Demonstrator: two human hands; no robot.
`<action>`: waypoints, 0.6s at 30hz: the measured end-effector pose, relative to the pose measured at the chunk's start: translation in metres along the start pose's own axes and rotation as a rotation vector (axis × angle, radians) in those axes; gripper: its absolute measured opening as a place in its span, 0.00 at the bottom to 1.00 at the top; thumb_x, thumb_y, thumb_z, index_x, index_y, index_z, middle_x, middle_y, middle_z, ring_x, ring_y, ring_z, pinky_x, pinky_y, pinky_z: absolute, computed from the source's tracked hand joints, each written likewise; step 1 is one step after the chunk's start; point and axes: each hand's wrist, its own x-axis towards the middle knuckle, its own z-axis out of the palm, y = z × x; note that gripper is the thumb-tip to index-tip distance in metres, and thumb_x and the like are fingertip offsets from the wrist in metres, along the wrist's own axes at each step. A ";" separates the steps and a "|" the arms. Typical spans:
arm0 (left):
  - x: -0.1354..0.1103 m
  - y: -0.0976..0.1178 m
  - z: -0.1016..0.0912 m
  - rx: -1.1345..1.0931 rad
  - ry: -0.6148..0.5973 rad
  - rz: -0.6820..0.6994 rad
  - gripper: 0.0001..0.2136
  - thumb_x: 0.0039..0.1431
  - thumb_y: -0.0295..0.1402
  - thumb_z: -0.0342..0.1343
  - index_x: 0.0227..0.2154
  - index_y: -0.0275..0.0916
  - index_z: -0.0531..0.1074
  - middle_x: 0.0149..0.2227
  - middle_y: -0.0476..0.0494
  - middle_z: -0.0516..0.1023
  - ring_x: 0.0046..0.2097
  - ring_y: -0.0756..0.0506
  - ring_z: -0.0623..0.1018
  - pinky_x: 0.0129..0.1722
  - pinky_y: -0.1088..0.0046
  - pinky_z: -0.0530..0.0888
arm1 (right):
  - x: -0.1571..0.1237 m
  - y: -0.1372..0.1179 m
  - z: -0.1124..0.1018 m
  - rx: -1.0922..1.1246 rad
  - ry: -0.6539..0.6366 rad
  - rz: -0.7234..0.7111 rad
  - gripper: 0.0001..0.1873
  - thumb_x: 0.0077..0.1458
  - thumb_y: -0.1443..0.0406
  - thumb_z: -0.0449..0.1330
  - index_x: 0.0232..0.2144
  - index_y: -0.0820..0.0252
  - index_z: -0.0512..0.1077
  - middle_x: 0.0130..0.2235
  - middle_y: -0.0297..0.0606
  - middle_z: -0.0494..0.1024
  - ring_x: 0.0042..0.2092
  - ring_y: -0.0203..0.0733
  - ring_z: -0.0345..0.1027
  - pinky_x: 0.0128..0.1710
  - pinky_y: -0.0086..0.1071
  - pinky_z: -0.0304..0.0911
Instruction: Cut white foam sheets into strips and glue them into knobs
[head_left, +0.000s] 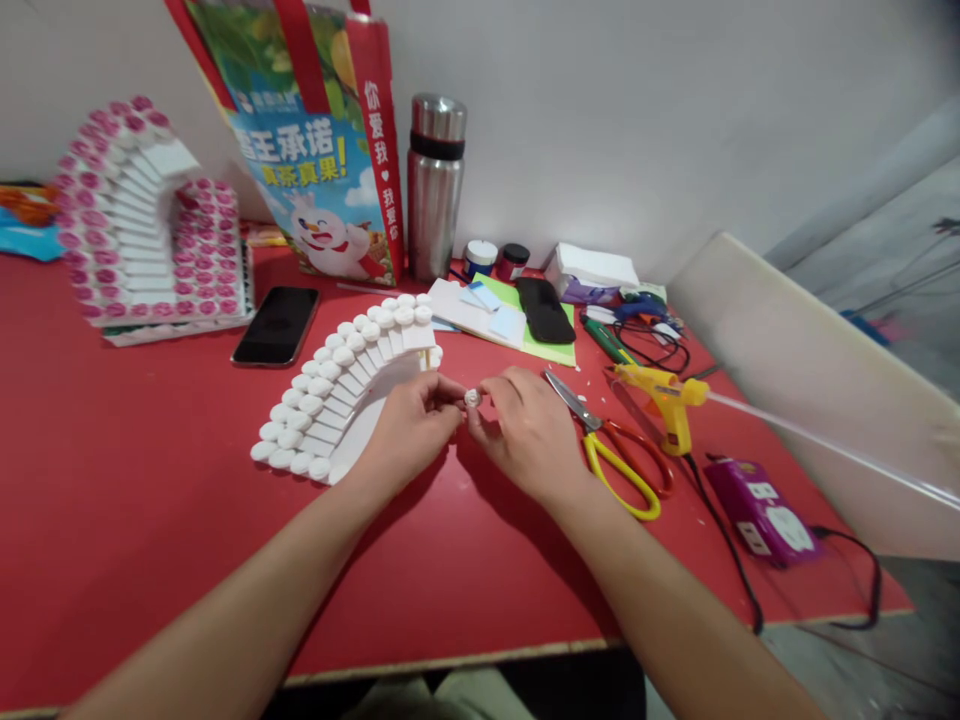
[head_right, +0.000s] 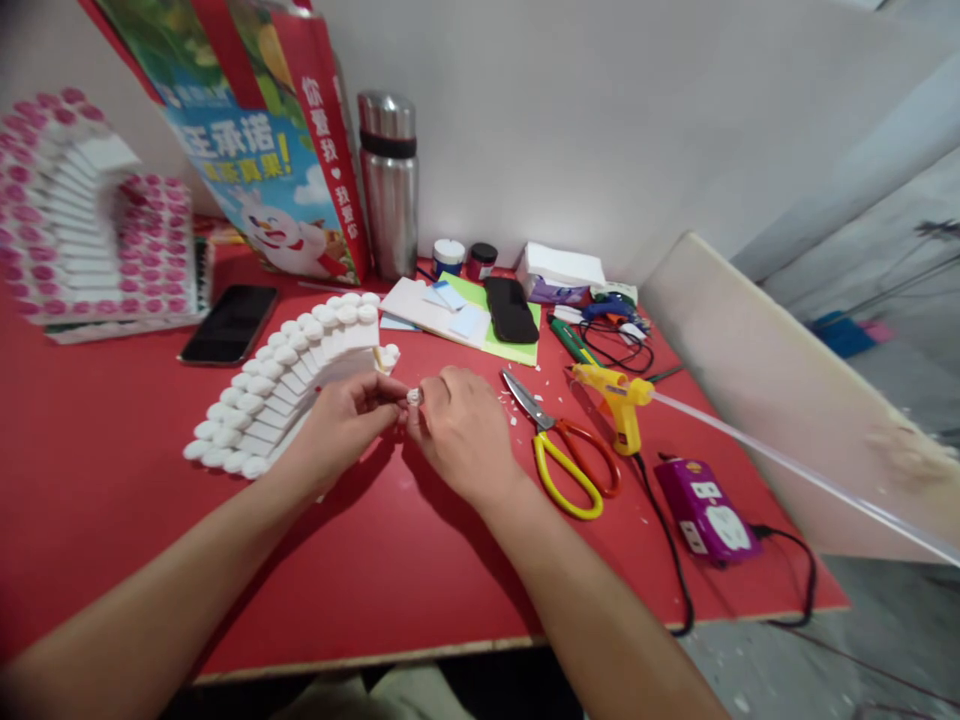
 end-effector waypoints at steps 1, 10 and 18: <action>-0.001 0.001 0.000 0.027 -0.006 0.006 0.08 0.55 0.28 0.56 0.37 0.38 0.77 0.33 0.46 0.81 0.34 0.45 0.80 0.36 0.68 0.75 | 0.000 0.001 0.001 0.031 -0.006 0.018 0.12 0.67 0.62 0.55 0.38 0.64 0.75 0.37 0.46 0.77 0.40 0.49 0.70 0.40 0.39 0.63; -0.034 0.029 0.009 0.586 -0.091 1.059 0.08 0.59 0.21 0.48 0.30 0.38 0.70 0.31 0.42 0.76 0.32 0.46 0.74 0.31 0.69 0.69 | 0.009 0.015 0.014 0.646 -0.078 0.425 0.05 0.58 0.63 0.63 0.33 0.59 0.76 0.31 0.35 0.77 0.30 0.37 0.68 0.33 0.31 0.64; -0.048 0.026 0.025 0.641 -0.227 1.309 0.09 0.57 0.23 0.49 0.26 0.39 0.70 0.26 0.46 0.69 0.26 0.46 0.65 0.24 0.66 0.62 | 0.032 -0.021 0.023 0.468 -0.309 0.367 0.05 0.59 0.64 0.63 0.36 0.60 0.78 0.38 0.39 0.79 0.34 0.38 0.69 0.36 0.34 0.62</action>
